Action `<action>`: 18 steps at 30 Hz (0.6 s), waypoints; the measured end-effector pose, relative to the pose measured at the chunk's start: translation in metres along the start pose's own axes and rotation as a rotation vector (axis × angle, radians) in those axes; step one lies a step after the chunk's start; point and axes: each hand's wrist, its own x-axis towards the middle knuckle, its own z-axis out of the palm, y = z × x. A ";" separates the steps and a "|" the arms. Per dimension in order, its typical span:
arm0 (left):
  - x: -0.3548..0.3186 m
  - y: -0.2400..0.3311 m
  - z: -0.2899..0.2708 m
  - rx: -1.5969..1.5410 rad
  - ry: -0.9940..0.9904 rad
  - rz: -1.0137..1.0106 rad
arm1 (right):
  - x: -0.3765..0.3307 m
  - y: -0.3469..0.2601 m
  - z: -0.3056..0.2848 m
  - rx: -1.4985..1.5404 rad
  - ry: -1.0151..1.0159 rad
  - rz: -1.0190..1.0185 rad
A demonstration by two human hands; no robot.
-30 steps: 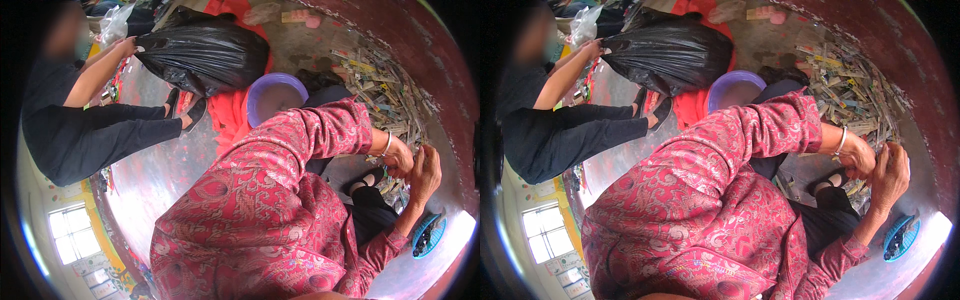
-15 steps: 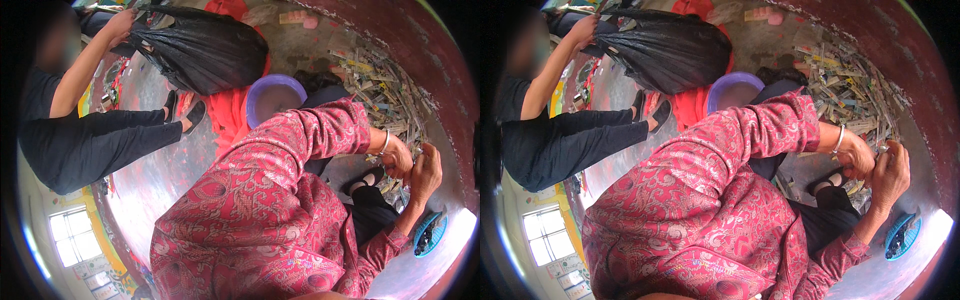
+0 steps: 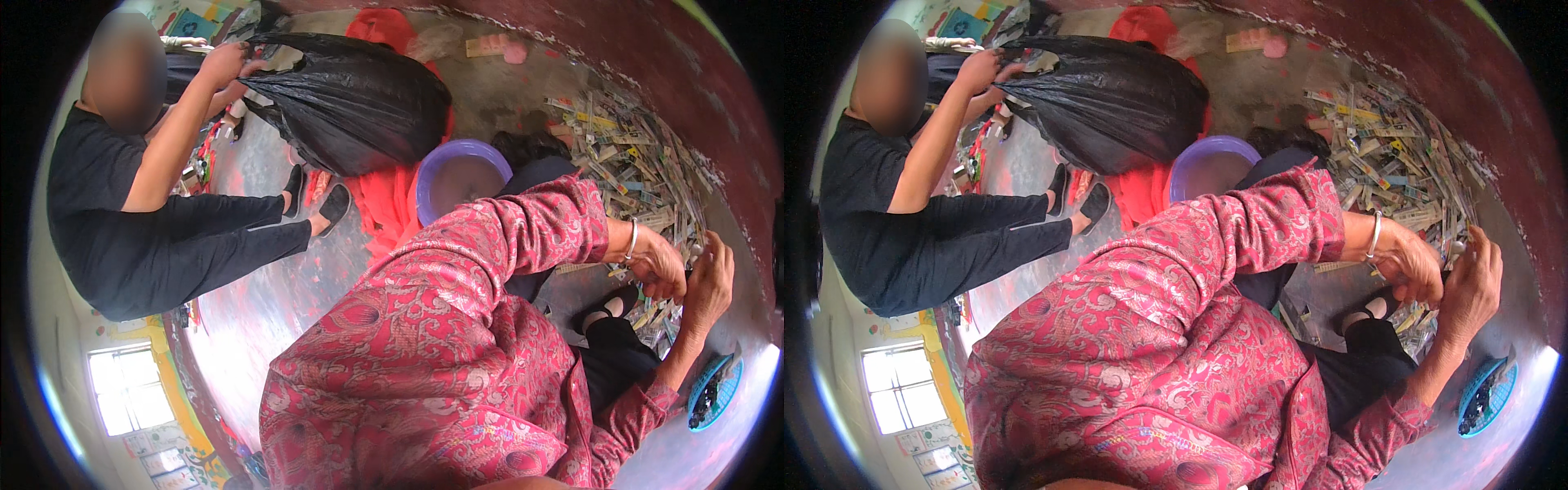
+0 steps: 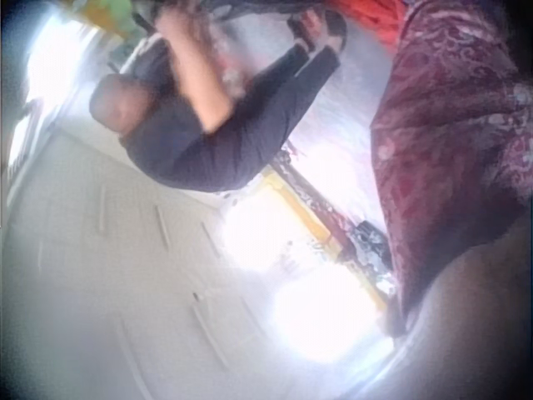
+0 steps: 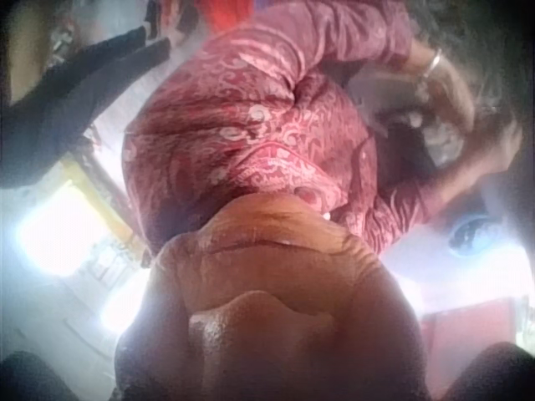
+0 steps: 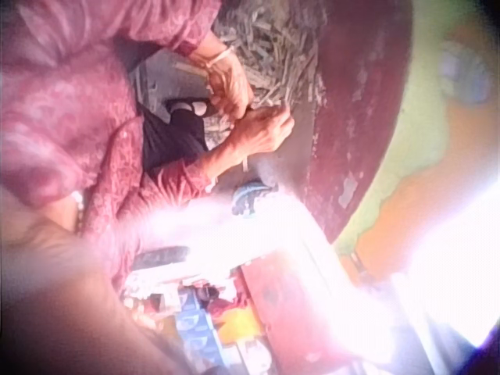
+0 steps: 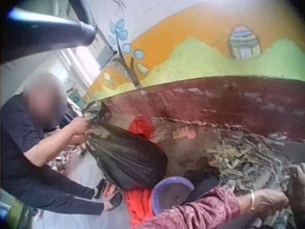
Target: The person wipes pen refills with a cloth and places them into small plastic bags by hand.
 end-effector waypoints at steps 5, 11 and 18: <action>0.013 -0.006 -0.009 -0.238 -0.186 -0.054 | 0.004 0.000 -0.001 0.068 0.062 0.013; 0.015 -0.012 -0.021 -0.294 -0.276 -0.083 | 0.003 -0.003 0.005 0.053 0.023 0.029; 0.025 0.000 -0.025 -0.252 -0.176 -0.053 | 0.003 0.020 0.001 0.108 0.175 0.023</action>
